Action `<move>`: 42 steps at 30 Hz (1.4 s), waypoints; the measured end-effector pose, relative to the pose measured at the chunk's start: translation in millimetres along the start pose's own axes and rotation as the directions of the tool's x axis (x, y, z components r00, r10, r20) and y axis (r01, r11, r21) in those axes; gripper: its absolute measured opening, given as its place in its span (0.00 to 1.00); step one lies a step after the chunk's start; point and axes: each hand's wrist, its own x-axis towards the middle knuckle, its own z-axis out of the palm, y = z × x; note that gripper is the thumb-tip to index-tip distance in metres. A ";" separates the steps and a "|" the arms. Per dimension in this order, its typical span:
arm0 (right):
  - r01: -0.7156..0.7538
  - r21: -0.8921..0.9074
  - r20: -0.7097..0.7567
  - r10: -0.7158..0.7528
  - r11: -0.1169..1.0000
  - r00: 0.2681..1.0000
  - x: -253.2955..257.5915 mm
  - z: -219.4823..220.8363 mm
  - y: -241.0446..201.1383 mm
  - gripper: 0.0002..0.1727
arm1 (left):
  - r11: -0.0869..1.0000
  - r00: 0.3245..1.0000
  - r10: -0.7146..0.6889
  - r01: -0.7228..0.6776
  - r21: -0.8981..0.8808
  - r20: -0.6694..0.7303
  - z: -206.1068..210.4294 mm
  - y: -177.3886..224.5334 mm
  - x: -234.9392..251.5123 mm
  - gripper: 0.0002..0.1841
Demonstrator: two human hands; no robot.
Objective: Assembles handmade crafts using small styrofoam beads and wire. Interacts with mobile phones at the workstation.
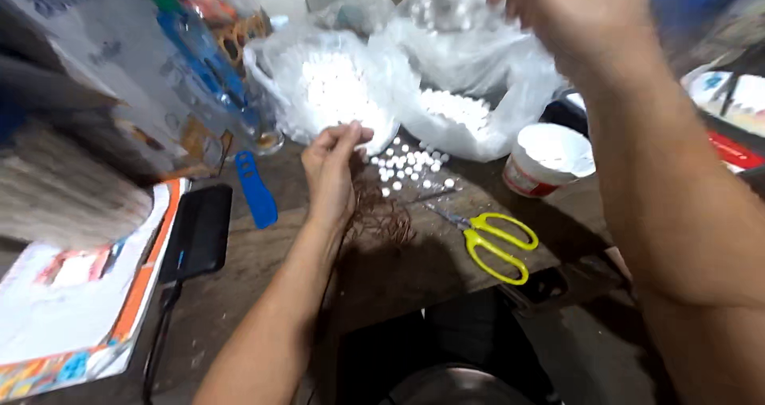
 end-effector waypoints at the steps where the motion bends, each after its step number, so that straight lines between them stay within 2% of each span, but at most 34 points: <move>1: 0.065 -0.002 0.121 -0.065 0.998 0.991 -29.0 12.2 1.8 0.11 | 1.000 1.000 0.010 -0.009 0.003 -0.024 -1.1 0.9 3.5 0.10; 3: 0.116 0.022 0.323 -0.117 0.993 0.939 -79.8 37.9 15.2 0.16 | 1.000 0.999 0.014 -0.014 -0.008 -0.032 -2.8 0.1 8.1 0.11; 6: -0.004 -0.001 0.502 0.004 1.000 0.865 -118.8 59.0 35.5 0.12 | 1.000 0.999 -0.018 0.017 -0.019 -0.032 -1.6 -3.0 10.0 0.18; 8: -0.062 -0.042 0.576 0.075 0.997 0.814 -128.7 65.7 37.1 0.06 | 0.999 0.998 -0.043 0.042 -0.010 -0.048 1.0 -2.8 8.7 0.25; 10: -0.108 -0.100 0.627 0.147 0.989 0.765 -130.8 72.5 33.0 0.07 | 0.999 0.999 -0.033 0.033 0.012 -0.034 1.3 -2.3 7.4 0.28; 13: -0.122 -0.135 0.664 0.181 0.983 0.725 -129.9 83.3 31.0 0.10 | 0.999 1.000 0.018 -0.019 0.032 0.019 2.6 -3.1 5.3 0.26; 15: -0.143 -0.087 0.675 0.164 0.986 0.719 -127.5 85.3 31.0 0.11 | 0.998 0.998 0.037 -0.040 0.048 0.052 3.3 -2.7 4.3 0.22; 18: -0.192 0.124 0.601 0.081 0.974 0.795 -111.6 77.0 35.7 0.07 | 0.994 0.993 0.066 -0.074 0.079 0.095 2.5 -1.8 3.6 0.14; 21: -0.152 0.313 0.409 0.011 0.938 0.912 -95.8 69.6 41.9 0.04 | 0.985 0.989 0.100 -0.115 0.131 0.112 3.0 -1.4 1.4 0.07; 24: -0.145 0.414 0.255 0.038 0.899 0.966 -92.8 69.9 46.2 0.03 | 0.969 0.982 0.148 -0.167 0.180 0.115 4.3 -1.0 -1.3 0.05; 29: -0.150 0.509 0.134 0.094 0.848 0.986 -105.4 77.6 47.0 0.05 | 0.945 0.971 0.169 -0.207 0.252 0.167 3.2 -3.4 -12.6 0.06; 32: -0.148 0.488 0.105 0.111 0.860 0.988 -108.3 79.2 45.8 0.05 | 0.970 0.972 0.100 -0.143 0.198 0.212 6.7 -4.6 -16.5 0.06; 36: -0.137 0.460 0.131 0.085 0.877 0.988 -110.6 77.2 42.8 0.05 | 0.978 0.954 -0.012 -0.051 0.204 0.298 11.0 0.1 -20.6 0.18; 39: -0.104 0.438 0.108 0.062 0.893 0.992 -109.4 72.7 46.4 0.04 | 0.954 0.938 0.016 -0.118 0.275 0.346 6.0 8.1 -15.9 0.19; 42: -0.125 0.478 0.057 0.111 0.870 0.992 -108.2 71.3 51.9 0.04 | 0.882 0.872 -0.037 -0.201 0.427 0.487 -12.5 25.9 -5.6 0.15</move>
